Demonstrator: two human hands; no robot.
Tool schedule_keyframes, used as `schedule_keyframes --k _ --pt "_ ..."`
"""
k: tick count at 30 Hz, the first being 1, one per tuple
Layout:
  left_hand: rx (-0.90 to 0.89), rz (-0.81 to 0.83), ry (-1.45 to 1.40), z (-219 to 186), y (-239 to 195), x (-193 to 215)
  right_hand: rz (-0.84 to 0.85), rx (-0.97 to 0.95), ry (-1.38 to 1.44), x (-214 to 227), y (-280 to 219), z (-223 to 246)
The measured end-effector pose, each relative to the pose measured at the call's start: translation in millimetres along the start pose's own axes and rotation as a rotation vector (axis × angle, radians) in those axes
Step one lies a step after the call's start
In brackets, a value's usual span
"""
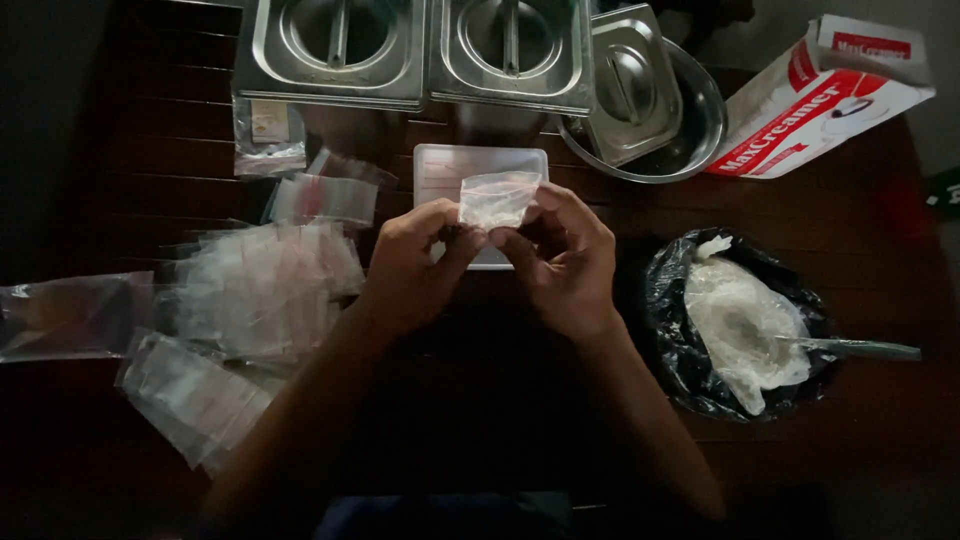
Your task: The person scoops a white creamy substance from a black bag into small transparent plastic pouches using a spoon. They seal each pouch by hand and place it into a clear plastic container. The process is repeated multiple times.
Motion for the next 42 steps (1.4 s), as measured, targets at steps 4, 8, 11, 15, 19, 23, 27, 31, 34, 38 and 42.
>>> schedule_keyframes --k 4,8,11,15,19,23,27,31,34,38,42 --pt "0.02 -0.011 -0.004 7.6 -1.5 3.3 0.057 0.039 0.036 -11.5 5.7 17.2" --pt "0.016 -0.06 0.038 4.4 -1.3 9.0 0.092 0.105 0.001 -16.3 3.8 23.3" --pt "0.016 -0.105 0.066 -2.0 1.7 15.5 0.119 0.102 -0.056 -18.8 10.5 33.4" --pt "-0.126 -0.235 0.119 -8.9 -1.3 29.7 0.123 0.217 -0.378 -21.1 18.0 52.6" --pt "-0.268 -0.316 0.236 -21.2 -5.1 35.7 0.219 0.174 -0.47 -33.8 16.3 46.6" --pt "-0.36 -0.377 0.368 -34.1 -11.8 36.8 0.358 0.112 -0.567 -56.8 10.6 36.1" --pt "-0.45 -0.382 0.514 -51.9 -13.9 34.1 0.496 0.026 -0.529 -74.1 8.0 26.2" --pt "-0.513 -0.387 0.587 -45.5 -15.6 31.4 0.542 -0.086 -0.506 -88.8 3.0 5.3" --pt "-0.523 -0.379 0.617 -47.9 -15.5 32.5 0.64 -0.228 -0.77 -91.7 5.0 0.8" --pt "-0.509 -0.346 0.601 -44.1 -13.2 30.0 0.734 -0.117 -0.968 -88.1 -4.7 -10.5" --pt "-0.533 -0.328 0.608 -54.7 -9.0 30.0 0.684 0.047 -1.021 -80.4 -10.2 -19.2"
Point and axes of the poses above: each hand's wrist, its own y-axis towards the middle knuckle, its own x-axis out of the back of the hand, z = x × y, the point moved 10 cm from there along y, towards the middle knuckle, and after that the axes turned 3 degrees about y, right-handed, at the moved point
